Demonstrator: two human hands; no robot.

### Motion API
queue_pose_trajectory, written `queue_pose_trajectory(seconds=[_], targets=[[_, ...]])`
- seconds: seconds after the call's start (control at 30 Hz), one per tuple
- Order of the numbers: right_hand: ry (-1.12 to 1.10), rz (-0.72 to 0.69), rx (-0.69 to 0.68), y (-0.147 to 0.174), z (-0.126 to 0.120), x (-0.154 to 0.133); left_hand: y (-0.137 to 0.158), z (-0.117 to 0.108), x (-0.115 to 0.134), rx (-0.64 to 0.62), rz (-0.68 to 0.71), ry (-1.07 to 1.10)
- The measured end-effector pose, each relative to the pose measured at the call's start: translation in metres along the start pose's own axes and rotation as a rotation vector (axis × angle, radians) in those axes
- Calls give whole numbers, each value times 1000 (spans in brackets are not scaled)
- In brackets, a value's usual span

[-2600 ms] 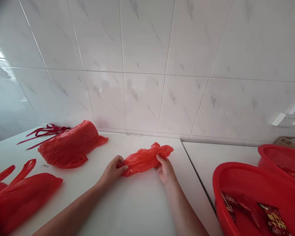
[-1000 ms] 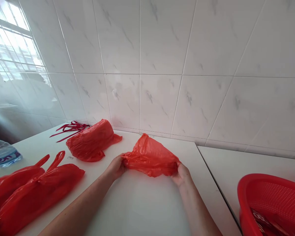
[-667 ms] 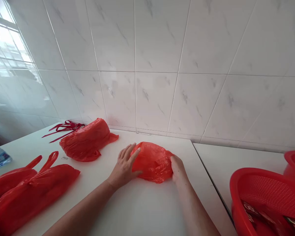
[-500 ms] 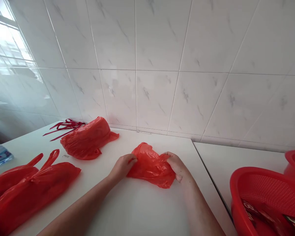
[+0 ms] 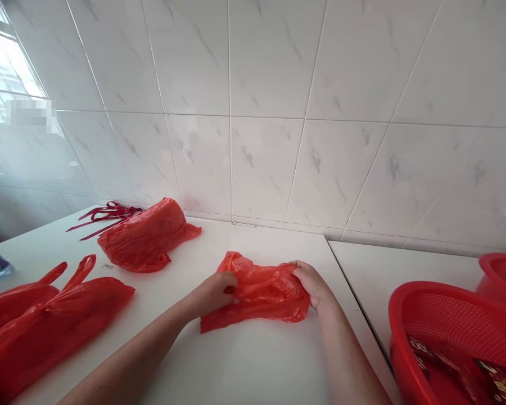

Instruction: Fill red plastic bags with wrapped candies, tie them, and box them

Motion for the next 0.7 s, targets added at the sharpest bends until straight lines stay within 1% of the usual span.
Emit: queue_pose_trajectory(seconds=[0.13,0.17,0.2,0.27,0.33,0.37,0.4,0.43,0.47,0.5,0.53,0.57,0.6,0.63,0.67,0.7], targets=[[52,40,-22,4,-14,8,-4,-16,-7,3,-128,325],[94,19,-9,6,-17,6,-5,-18,-8,20,-145,412],[153,-30,38,7,-21,-1,-7,-20,-10,40,-157,492],[285,-180,220,12,-30,-26,-10,-22,-15,80,-174,625],[373,-322,477,27,-38,-56,-12,-21,-20,111,-185,724],[405,-392,608,38,-38,-70,-13,-21,-22,126,-187,764],[440,-466,701,50,-32,-84,-13,-21,-23,140,-188,798],[486,-557,748,62,-20,-96,-13,-20,-23,152,-187,826],[541,-643,719,70,-2,-105,-13,-19,-22,157,-185,849],[601,-703,618,73,21,-109,-12,-17,-19,155,-182,869],[667,-721,472,71,45,-106,-10,-14,-14,146,-177,885],[725,-699,329,67,66,-97,-9,-11,-9,130,-171,899],[778,-661,234,61,81,-86,-7,-7,-3,108,-162,911],[824,-622,201,55,88,-75,-6,-4,3,87,-151,923],[855,-587,215,48,88,-66,-4,-2,8,71,-139,934],[868,-556,251,41,83,-59,-3,-2,13,65,-127,945]])
Point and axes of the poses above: each hand's wrist, its own y-axis away from the middle knuckle, its own z-axis out of the palm, x = y × z, the point moved 9 cm from there along -y, towards the middle knuckle, and after that the axes turned 5 degrees about x, right-handed, at the moved point
